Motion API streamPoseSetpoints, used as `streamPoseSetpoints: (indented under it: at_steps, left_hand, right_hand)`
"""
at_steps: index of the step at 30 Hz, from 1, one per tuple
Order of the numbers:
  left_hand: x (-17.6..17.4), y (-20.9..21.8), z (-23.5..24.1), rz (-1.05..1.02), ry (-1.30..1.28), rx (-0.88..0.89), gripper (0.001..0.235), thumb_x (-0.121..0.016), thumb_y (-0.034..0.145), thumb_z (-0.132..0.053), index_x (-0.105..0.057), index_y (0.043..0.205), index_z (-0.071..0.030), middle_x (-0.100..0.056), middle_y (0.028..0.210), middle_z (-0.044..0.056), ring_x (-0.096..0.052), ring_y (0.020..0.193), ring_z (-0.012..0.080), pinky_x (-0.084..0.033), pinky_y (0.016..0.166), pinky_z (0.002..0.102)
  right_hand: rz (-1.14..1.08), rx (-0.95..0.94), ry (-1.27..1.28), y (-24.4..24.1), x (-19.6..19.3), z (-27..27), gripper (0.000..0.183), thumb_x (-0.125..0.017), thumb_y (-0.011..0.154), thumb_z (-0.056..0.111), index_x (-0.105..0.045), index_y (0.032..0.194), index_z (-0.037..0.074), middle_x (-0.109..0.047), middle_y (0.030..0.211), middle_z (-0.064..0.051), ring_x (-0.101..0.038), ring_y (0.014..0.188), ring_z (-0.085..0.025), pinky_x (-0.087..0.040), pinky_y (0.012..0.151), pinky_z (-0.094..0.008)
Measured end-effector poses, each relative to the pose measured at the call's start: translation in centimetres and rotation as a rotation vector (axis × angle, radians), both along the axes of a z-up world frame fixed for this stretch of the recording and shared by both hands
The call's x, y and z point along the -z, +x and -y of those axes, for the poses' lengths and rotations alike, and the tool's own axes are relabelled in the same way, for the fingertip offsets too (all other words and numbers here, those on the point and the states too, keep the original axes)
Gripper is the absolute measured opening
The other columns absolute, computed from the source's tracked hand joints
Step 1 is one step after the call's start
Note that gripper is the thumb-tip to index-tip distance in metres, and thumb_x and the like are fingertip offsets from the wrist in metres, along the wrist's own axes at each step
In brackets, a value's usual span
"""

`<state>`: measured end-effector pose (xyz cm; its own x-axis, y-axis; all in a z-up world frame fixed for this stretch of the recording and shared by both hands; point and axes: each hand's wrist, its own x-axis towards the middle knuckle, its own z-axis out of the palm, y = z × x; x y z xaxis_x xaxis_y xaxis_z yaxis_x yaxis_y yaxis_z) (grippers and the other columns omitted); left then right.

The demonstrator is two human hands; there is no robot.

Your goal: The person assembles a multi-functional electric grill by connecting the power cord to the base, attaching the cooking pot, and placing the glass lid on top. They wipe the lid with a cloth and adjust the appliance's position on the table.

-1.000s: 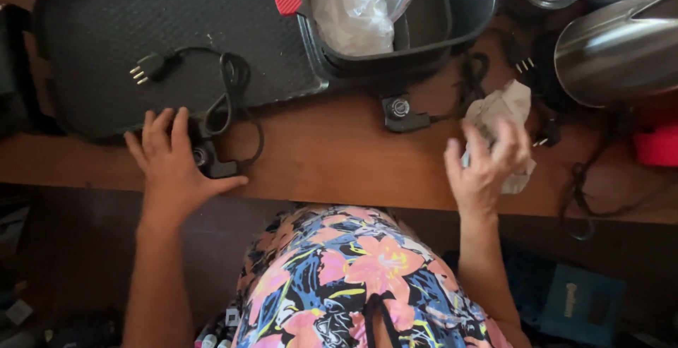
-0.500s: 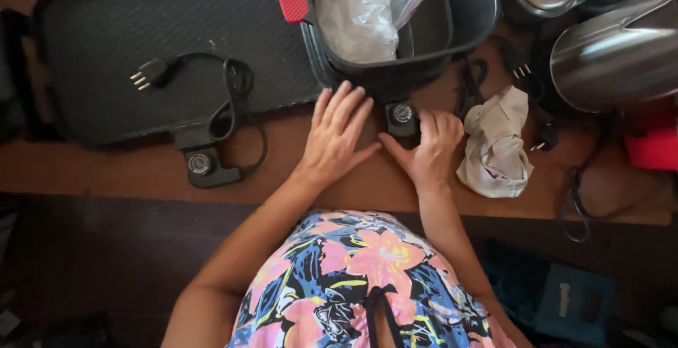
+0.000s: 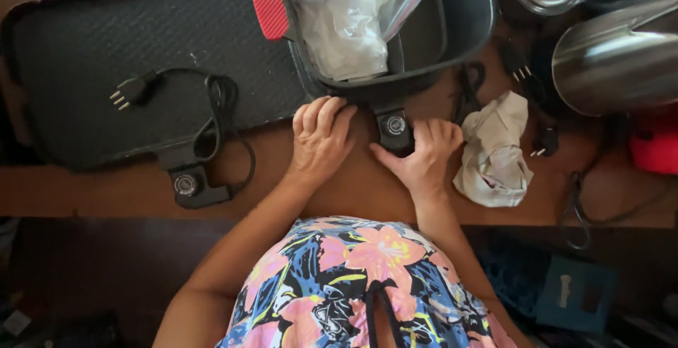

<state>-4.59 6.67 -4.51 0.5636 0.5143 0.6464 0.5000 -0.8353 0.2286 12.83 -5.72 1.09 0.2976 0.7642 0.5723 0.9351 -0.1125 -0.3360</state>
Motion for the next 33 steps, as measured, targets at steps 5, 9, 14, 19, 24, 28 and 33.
streamPoseSetpoints:
  at_steps: [5,9,14,19,24,28,33]
  left_hand:
    - [-2.5,0.3,0.2,0.029,0.074,-0.017,0.049,-0.073,0.085,-0.032,-0.067,0.133,-0.023,-0.054,0.134,0.004,-0.049,0.128,0.0262,-0.041,0.108,0.044]
    - [-2.1,0.4,0.1,0.034,0.127,-0.073,0.041,-0.072,0.090,-0.028,-0.070,0.131,-0.026,-0.057,0.133,0.002,-0.051,0.126,0.0238,-0.041,0.106,0.042]
    - [-2.7,0.3,0.1,0.033,0.070,-0.048,0.036,-0.062,0.100,-0.021,-0.069,0.134,-0.028,-0.057,0.132,0.000,-0.049,0.128,0.0221,-0.041,0.108,0.039]
    - [-3.2,0.4,0.1,0.052,0.074,-0.035,0.035,-0.057,0.103,-0.017,-0.069,0.134,-0.026,-0.055,0.132,0.002,-0.047,0.127,0.0223,-0.039,0.108,0.039]
    - [-3.4,0.4,0.0,0.046,0.108,-0.056,0.035,-0.054,0.104,-0.015,-0.069,0.133,-0.027,-0.055,0.131,0.002,-0.048,0.127,0.0226,-0.039,0.108,0.040]
    - [-3.6,0.4,0.1,0.051,0.125,-0.061,0.036,-0.055,0.103,-0.013,-0.070,0.132,-0.027,-0.057,0.129,0.002,-0.050,0.125,0.0224,-0.041,0.107,0.040]
    - [-3.8,0.4,0.2,0.079,0.124,-0.063,0.033,-0.056,0.103,-0.013,-0.070,0.130,-0.026,-0.058,0.128,0.002,-0.052,0.124,0.0228,-0.042,0.106,0.039]
  right_hand:
    - [0.169,0.152,-0.120,-1.4,-0.8,-1.2,0.078,-0.082,0.066,0.075,-0.064,0.096,0.005,-0.056,0.086,-0.010,-0.060,0.089,-0.030,-0.042,0.094,-0.051]
    - [0.174,0.155,-0.144,-1.0,0.2,-0.9,0.071,-0.084,0.065,0.067,-0.062,0.090,0.005,-0.055,0.082,-0.009,-0.060,0.083,-0.030,-0.045,0.090,-0.049]
    - [0.168,0.135,-0.176,-1.1,1.5,1.7,0.075,-0.076,0.069,0.073,-0.064,0.100,0.006,-0.057,0.083,-0.010,-0.061,0.082,-0.030,-0.045,0.093,-0.048]
    - [0.145,0.127,-0.126,-1.3,1.2,2.2,0.074,-0.079,0.070,0.069,-0.063,0.101,0.004,-0.054,0.083,-0.009,-0.061,0.080,-0.030,-0.045,0.093,-0.049]
    - [0.151,0.124,-0.103,-1.7,0.8,1.7,0.075,-0.079,0.071,0.070,-0.062,0.101,0.004,-0.055,0.083,-0.009,-0.061,0.080,-0.030,-0.045,0.093,-0.048]
    - [0.151,0.125,-0.104,-1.6,1.0,1.6,0.076,-0.078,0.071,0.072,-0.063,0.101,0.004,-0.055,0.082,-0.009,-0.061,0.080,-0.031,-0.046,0.091,-0.050]
    - [0.177,0.145,-0.129,-1.6,1.3,1.7,0.076,-0.076,0.072,0.074,-0.063,0.102,0.005,-0.058,0.084,-0.008,-0.062,0.081,-0.029,-0.045,0.092,-0.049]
